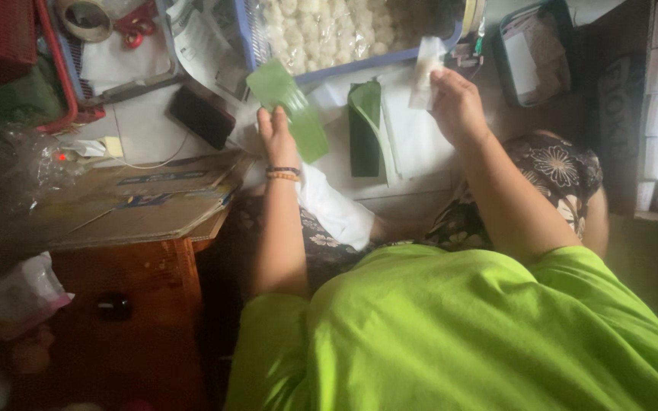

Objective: The person sits on the floor and wraps small white food items in green leaves. They place each wrapped item into a cardboard box filled with similar items.

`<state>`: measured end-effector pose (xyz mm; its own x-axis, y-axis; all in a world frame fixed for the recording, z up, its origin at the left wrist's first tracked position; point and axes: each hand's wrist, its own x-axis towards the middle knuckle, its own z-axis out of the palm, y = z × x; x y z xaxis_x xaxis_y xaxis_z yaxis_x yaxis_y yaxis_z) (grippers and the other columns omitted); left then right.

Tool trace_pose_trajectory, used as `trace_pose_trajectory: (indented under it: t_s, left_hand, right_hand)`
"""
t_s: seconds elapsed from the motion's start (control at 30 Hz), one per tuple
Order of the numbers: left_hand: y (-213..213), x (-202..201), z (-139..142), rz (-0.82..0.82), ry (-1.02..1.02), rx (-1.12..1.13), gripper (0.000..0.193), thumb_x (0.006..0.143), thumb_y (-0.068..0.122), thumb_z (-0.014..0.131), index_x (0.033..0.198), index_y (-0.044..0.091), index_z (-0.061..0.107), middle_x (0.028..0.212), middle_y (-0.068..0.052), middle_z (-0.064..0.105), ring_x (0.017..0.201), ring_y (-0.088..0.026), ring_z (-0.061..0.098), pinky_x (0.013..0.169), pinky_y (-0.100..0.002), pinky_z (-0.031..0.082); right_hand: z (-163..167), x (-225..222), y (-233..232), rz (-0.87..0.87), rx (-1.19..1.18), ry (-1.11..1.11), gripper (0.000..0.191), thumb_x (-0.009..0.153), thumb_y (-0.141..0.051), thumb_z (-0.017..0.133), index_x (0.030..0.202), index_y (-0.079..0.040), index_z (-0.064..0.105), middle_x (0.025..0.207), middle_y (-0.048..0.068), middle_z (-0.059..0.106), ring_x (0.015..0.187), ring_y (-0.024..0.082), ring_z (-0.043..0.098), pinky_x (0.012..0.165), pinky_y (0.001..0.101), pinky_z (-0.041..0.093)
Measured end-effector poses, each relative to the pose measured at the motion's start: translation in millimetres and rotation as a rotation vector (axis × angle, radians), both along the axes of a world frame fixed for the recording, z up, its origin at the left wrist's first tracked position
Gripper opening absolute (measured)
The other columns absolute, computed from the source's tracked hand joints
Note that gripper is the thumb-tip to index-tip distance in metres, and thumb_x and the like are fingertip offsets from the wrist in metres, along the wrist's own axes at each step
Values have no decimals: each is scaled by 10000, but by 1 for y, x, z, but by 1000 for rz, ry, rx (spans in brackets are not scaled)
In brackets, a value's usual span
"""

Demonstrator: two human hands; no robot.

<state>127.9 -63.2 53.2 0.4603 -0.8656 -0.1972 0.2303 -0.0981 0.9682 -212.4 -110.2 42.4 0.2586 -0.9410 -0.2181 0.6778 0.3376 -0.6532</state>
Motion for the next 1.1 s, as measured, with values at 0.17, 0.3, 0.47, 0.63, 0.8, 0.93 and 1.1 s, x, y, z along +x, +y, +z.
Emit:
trace_pose_trajectory:
  t_s: [0.17,0.3,0.47,0.63,0.8,0.93,1.1]
  left_hand:
    - [-6,-5,0,-8,103,-15,547,1030,275,601,1460,-20,435,1399,-173,559,1224,-245,561,1018,-378,495]
    - [-12,-26,-6,-70,13,-63,565,1059,286,599,1478,-39,405,1441,-136,524,1296,-215,512,1081,-343,421]
    - [-23,-32,6,-281,-201,-216,429,1107,255,557,1413,-28,459,1385,-86,574,1277,-181,532,1099,-317,434]
    - [-12,-33,40,-582,-354,-343,282,1120,124,566,1368,-3,525,1320,-114,617,1216,-176,570,1079,-319,466]
    - [32,-14,56,-826,-1068,-300,374,1000,-7,554,1359,95,552,1308,-125,684,1186,-236,696,1100,-367,501]
    - [88,-17,35,-1275,-1701,-291,499,926,13,507,1410,125,559,1502,-118,544,1358,-298,543,1177,-452,391]
    - [130,-25,15,-1492,-1698,283,601,849,116,553,1448,154,520,1582,-66,428,1467,-273,359,1200,-485,227]
  right_hand:
    - [22,-4,2,8,8,11,231,1032,-147,581,1193,4,649,1099,84,687,1015,203,663,955,382,542]
    - [34,-17,9,40,15,17,219,1062,-145,583,1213,4,638,1111,85,671,1006,199,657,952,377,534]
    - [37,-33,19,48,-4,125,224,1061,-179,566,1193,-12,635,1108,84,670,1016,206,647,978,386,538]
    - [35,-32,21,40,-8,14,237,1039,-176,565,1202,-13,620,1123,85,667,1051,221,641,985,403,524]
    - [34,-29,27,69,-20,2,281,1057,-172,555,1242,26,625,1138,106,676,1062,219,648,988,380,519]
    - [30,-20,31,63,35,26,258,1034,-138,568,1204,43,641,1114,107,703,1033,220,668,976,380,538]
    - [24,-11,36,90,13,-16,200,1066,-103,592,1200,32,653,1124,89,698,1040,195,662,986,344,524]
